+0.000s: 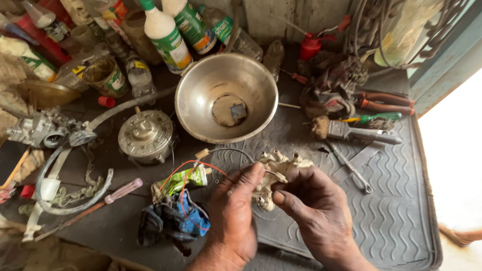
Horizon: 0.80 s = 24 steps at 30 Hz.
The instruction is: The person scrapes and cleans a metal carburetor assembly with a metal strip, wipes the components with a blue cloth, and moves various small mechanical parts on a workbench.
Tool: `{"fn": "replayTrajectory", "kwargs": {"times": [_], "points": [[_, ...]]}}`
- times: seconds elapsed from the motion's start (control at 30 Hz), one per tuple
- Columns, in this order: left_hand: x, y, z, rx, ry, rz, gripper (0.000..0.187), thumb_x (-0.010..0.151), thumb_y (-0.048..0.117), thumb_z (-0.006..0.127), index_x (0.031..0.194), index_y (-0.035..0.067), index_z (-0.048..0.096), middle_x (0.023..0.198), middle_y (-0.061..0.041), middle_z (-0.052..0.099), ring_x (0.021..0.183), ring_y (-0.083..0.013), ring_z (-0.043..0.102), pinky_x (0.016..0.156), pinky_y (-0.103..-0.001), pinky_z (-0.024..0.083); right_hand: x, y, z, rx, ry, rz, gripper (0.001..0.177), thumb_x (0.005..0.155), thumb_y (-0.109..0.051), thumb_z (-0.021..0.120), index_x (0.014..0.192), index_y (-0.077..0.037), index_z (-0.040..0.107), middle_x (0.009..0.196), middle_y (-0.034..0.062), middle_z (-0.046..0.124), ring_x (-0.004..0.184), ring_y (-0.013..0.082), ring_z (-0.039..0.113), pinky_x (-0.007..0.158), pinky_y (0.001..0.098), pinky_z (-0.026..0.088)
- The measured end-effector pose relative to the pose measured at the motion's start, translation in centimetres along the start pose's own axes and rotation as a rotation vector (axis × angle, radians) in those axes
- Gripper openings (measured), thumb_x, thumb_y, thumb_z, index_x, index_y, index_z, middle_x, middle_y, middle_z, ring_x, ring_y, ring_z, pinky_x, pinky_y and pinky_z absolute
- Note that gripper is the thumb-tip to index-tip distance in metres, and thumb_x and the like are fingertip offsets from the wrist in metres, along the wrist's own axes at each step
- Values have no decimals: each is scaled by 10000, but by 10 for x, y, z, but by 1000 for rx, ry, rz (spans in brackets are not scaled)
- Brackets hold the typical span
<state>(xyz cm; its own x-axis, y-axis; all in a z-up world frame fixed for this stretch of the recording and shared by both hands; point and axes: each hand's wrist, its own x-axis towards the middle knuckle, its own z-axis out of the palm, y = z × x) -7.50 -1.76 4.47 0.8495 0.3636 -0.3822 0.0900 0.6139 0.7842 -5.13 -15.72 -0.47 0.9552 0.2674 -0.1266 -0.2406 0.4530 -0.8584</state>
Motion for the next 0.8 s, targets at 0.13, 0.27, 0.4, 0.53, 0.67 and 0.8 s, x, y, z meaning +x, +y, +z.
{"fn": "replayTrajectory", "kwargs": {"times": [0.13,0.27,0.4,0.53,0.67,0.8], "points": [[-8,0,2,-69,10,-71,290,838,224,745,1048,26,768,1045,-64,780,998,-144,688,957,-325,496,-2,4,6,43,-31,-120,177,886,43,789,1005,28,658,933,42,696,859,97,640,774,255,553],[-12,-2,0,13,124,-247,270,850,259,728,1085,130,755,1054,42,741,1025,-79,607,948,-343,401,0,2,10,53,-35,-153,187,863,26,782,1005,17,660,937,41,712,877,99,668,806,259,574],[-11,-7,2,-48,87,-286,330,818,283,737,1113,136,727,1039,53,742,1037,-80,614,957,-351,407,-1,-3,6,-67,-29,-187,174,854,0,790,982,25,675,915,49,726,841,95,670,756,246,570],[-9,-13,3,-13,115,-307,345,812,301,745,1119,145,721,1033,52,734,1002,-77,606,896,-343,404,0,-1,-2,-71,-24,-164,172,858,-6,799,975,33,679,893,51,717,807,97,660,718,246,564],[-9,-19,-1,-12,106,-296,335,818,310,761,1106,141,725,1019,47,728,972,-76,592,869,-343,397,2,1,-7,-87,-8,-117,177,848,-4,802,968,32,677,880,53,717,791,97,653,703,246,557],[-10,-23,-2,-25,121,-320,324,815,318,764,1095,158,725,999,53,727,961,-73,579,859,-346,383,3,3,-7,-52,4,-98,179,848,-11,799,953,26,659,875,56,718,804,104,669,731,255,574]]}}
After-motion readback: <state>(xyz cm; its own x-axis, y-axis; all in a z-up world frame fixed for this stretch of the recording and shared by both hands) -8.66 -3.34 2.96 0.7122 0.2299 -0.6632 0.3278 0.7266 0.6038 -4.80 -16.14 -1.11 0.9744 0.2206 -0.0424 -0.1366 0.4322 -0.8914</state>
